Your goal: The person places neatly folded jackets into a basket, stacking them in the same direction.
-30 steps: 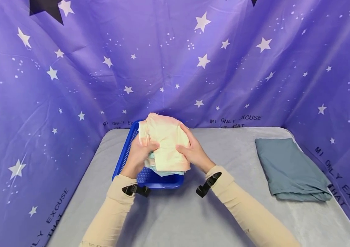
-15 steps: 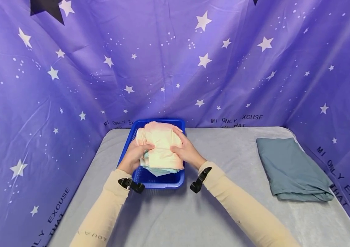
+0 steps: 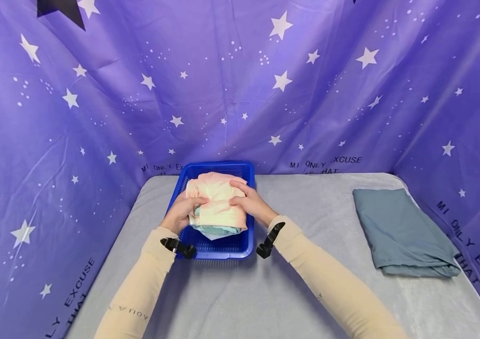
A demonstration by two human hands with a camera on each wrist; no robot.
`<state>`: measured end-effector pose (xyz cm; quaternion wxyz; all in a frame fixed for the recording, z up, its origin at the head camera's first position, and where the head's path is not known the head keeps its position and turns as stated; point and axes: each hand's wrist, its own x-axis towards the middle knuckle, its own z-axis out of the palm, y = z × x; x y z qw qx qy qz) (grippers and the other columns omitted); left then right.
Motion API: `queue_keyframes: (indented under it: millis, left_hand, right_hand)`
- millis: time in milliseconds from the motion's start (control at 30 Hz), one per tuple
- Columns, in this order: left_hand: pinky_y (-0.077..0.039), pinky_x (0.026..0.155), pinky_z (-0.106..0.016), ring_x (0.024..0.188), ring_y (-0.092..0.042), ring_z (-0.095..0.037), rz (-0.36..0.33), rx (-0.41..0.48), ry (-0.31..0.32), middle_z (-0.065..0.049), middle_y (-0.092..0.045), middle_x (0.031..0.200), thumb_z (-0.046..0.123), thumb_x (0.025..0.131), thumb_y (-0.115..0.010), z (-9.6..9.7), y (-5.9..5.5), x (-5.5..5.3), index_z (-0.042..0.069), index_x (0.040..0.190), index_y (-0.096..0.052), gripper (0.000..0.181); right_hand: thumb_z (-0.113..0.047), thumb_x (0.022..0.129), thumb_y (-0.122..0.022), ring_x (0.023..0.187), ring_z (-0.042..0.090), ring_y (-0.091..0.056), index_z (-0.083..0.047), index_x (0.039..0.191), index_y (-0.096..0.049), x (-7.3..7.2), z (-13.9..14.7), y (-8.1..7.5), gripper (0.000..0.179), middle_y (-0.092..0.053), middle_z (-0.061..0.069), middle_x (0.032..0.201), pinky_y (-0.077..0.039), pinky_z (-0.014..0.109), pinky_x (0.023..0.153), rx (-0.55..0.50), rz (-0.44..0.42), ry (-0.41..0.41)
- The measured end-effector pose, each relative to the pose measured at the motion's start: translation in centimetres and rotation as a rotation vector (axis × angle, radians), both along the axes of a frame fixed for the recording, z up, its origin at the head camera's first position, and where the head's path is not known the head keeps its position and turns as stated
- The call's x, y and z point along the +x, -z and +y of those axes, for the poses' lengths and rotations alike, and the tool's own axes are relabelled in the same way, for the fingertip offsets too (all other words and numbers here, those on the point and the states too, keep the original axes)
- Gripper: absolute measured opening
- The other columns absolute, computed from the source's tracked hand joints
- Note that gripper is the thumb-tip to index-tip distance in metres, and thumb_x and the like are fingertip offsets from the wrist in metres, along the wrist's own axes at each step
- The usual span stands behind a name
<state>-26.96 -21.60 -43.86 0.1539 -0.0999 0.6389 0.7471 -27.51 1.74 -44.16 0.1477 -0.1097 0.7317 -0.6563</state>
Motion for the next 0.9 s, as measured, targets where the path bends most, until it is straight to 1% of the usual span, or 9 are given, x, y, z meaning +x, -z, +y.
queue_keyframes:
  millis: [133, 233, 300, 400, 500, 567, 667, 800, 900]
  left_hand:
    - [-0.063, 0.066, -0.03, 0.072, -0.073, -0.015, -0.024, -0.008, 0.002, -0.001, -0.07, 0.09, 0.001, 0.096, -0.065, -0.3, 0.2, 0.0, 0.011, 0.144, -0.041, 0.055]
    - [-0.063, 0.067, -0.03, 0.073, -0.074, -0.016, -0.044, -0.008, 0.015, -0.003, -0.071, 0.092, 0.0, 0.096, -0.064, -0.4, 0.2, -0.1, 0.012, 0.148, -0.039, 0.06]
    - [-0.063, 0.068, -0.031, 0.074, -0.074, -0.016, -0.06, -0.018, 0.019, -0.004, -0.07, 0.096, 0.001, 0.096, -0.065, -0.4, 0.2, -0.2, 0.016, 0.153, -0.036, 0.066]
    - [-0.063, 0.069, -0.031, 0.076, -0.074, -0.017, -0.069, -0.058, 0.027, -0.005, -0.067, 0.101, 0.001, 0.096, -0.065, -0.4, 0.1, -0.4, 0.017, 0.157, -0.032, 0.071]
    - [-0.063, 0.069, -0.032, 0.076, -0.073, -0.017, -0.074, -0.101, 0.04, -0.005, -0.065, 0.102, 0.001, 0.095, -0.065, -0.3, 0.0, -0.5, 0.014, 0.154, -0.035, 0.067]
    - [-0.063, 0.068, -0.031, 0.076, -0.073, -0.016, -0.068, -0.122, 0.061, -0.005, -0.064, 0.102, 0.001, 0.095, -0.064, -0.4, -0.1, -0.5, 0.011, 0.15, -0.037, 0.063]
    - [-0.062, 0.066, -0.029, 0.074, -0.072, -0.015, -0.068, -0.141, 0.096, -0.004, -0.066, 0.096, 0.002, 0.095, -0.064, -0.5, -0.3, -0.4, 0.006, 0.143, -0.043, 0.052]
    - [-0.062, 0.062, -0.027, 0.069, -0.072, -0.014, -0.07, -0.177, 0.172, -0.002, -0.069, 0.087, 0.005, 0.097, -0.063, -0.8, -0.6, -0.1, 0.005, 0.13, -0.05, 0.036]
    - [-0.061, 0.06, -0.027, 0.066, -0.07, -0.013, -0.06, -0.246, 0.224, 0.0, -0.069, 0.081, 0.008, 0.096, -0.064, -0.8, -0.7, 0.2, 0.003, 0.126, -0.052, 0.033]
  right_hand:
    - [-0.016, 0.09, -0.069, 0.154, 0.025, -0.027, -0.015, 0.155, -0.046, -0.3, -0.2, 0.1, 0.07, -0.029, 0.007, 0.168, -0.032, 0.046, 0.123, 0.007, -0.025, -0.017]
    - [-0.016, 0.089, -0.069, 0.152, 0.025, -0.029, -0.013, 0.154, -0.047, -0.4, -0.2, 0.1, 0.069, -0.029, 0.006, 0.168, -0.031, 0.045, 0.124, 0.016, -0.036, -0.02]
    - [-0.015, 0.088, -0.069, 0.149, 0.023, -0.032, -0.012, 0.153, -0.048, -0.6, -0.3, 0.1, 0.068, -0.03, 0.003, 0.167, -0.033, 0.042, 0.122, 0.018, -0.042, -0.02]
    - [-0.014, 0.089, -0.068, 0.135, 0.021, -0.047, -0.014, 0.154, -0.047, -0.6, -0.4, -0.1, 0.068, -0.035, 0.004, 0.163, -0.045, 0.036, 0.109, -0.01, -0.101, -0.026]
    - [-0.014, 0.09, -0.066, 0.114, 0.02, -0.059, -0.016, 0.155, -0.044, -0.3, -0.4, -0.3, 0.069, -0.04, 0.008, 0.159, -0.054, 0.031, 0.089, -0.04, -0.173, -0.034]
    - [-0.014, 0.091, -0.064, 0.104, 0.02, -0.062, -0.017, 0.156, -0.042, -0.1, -0.3, -0.5, 0.069, -0.042, 0.012, 0.156, -0.057, 0.03, 0.078, -0.055, -0.208, -0.041]
    - [-0.015, 0.092, -0.062, 0.099, 0.018, -0.062, -0.016, 0.158, -0.038, 0.4, -0.3, -0.8, 0.07, -0.041, 0.014, 0.157, -0.057, 0.028, 0.073, -0.061, -0.217, -0.052]
    - [-0.018, 0.093, -0.062, 0.092, 0.016, -0.062, -0.014, 0.161, -0.031, 1.0, -0.3, -1.3, 0.075, -0.04, 0.015, 0.158, -0.057, 0.028, 0.068, -0.043, -0.22, -0.079]
    - [-0.019, 0.093, -0.062, 0.088, 0.014, -0.062, -0.013, 0.162, -0.028, 1.4, -0.4, -1.5, 0.077, -0.04, 0.016, 0.158, -0.057, 0.028, 0.067, -0.008, -0.225, -0.092]
